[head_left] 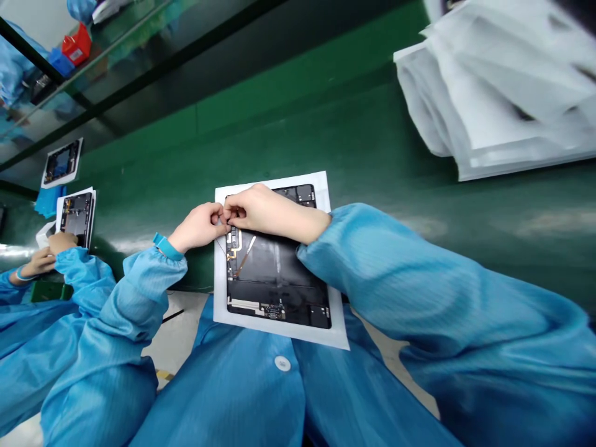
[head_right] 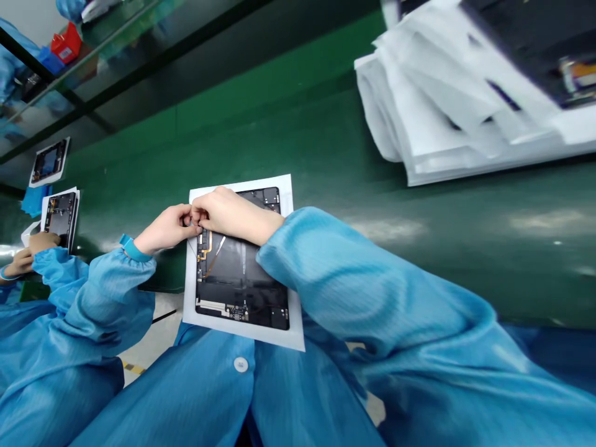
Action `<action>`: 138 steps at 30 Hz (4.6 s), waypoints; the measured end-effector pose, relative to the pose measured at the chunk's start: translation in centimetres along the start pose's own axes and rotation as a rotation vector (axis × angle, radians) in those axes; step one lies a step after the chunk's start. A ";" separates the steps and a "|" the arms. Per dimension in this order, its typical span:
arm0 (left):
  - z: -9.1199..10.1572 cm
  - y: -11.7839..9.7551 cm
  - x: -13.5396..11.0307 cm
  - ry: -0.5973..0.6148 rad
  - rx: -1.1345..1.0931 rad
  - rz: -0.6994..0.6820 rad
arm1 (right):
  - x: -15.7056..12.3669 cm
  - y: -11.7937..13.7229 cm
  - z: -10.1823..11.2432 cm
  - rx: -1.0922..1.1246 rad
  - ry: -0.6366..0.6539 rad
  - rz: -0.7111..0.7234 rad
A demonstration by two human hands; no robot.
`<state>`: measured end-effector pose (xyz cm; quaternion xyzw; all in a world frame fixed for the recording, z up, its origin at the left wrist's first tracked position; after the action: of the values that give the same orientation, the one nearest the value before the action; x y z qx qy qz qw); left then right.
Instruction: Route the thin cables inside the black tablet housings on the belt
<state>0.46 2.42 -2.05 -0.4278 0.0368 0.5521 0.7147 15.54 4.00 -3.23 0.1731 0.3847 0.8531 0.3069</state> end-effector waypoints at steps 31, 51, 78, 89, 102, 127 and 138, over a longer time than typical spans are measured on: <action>0.9 -3.7 2.4 0.139 0.439 -0.235 | -6.0 0.5 -0.8 -0.495 -0.012 0.000; -0.4 -4.5 3.0 0.078 0.501 -0.405 | -6.0 0.5 0.1 -0.513 0.040 -0.106; -2.4 -2.4 -7.5 -0.452 0.866 -0.546 | -4.0 2.3 -1.3 -0.061 0.224 -0.086; -2.7 -1.8 -7.6 -0.435 0.541 -0.390 | -3.3 3.3 -1.6 -0.006 0.287 0.020; -4.2 -0.6 -5.9 0.140 -0.152 0.091 | -3.2 2.8 -2.4 0.054 0.222 0.038; -4.0 -1.6 -4.2 0.269 -0.298 0.312 | -3.7 2.4 -1.7 -0.119 0.086 0.088; -2.7 -1.2 -3.3 0.224 -0.329 0.235 | -3.4 1.7 -2.1 -0.184 0.054 0.089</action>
<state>1.23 -1.86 -1.32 -0.5898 0.0749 0.5793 0.5576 16.34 -0.26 -3.51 0.1382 0.3050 0.9019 0.2729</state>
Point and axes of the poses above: each hand's wrist, its own x-axis towards the middle knuckle, its own z-axis out of the back of the hand, y = z × x, the point moved 4 cm from there along x, towards the middle knuckle, and after that the axes turned 9 degrees about y, right-handed, at the moved point
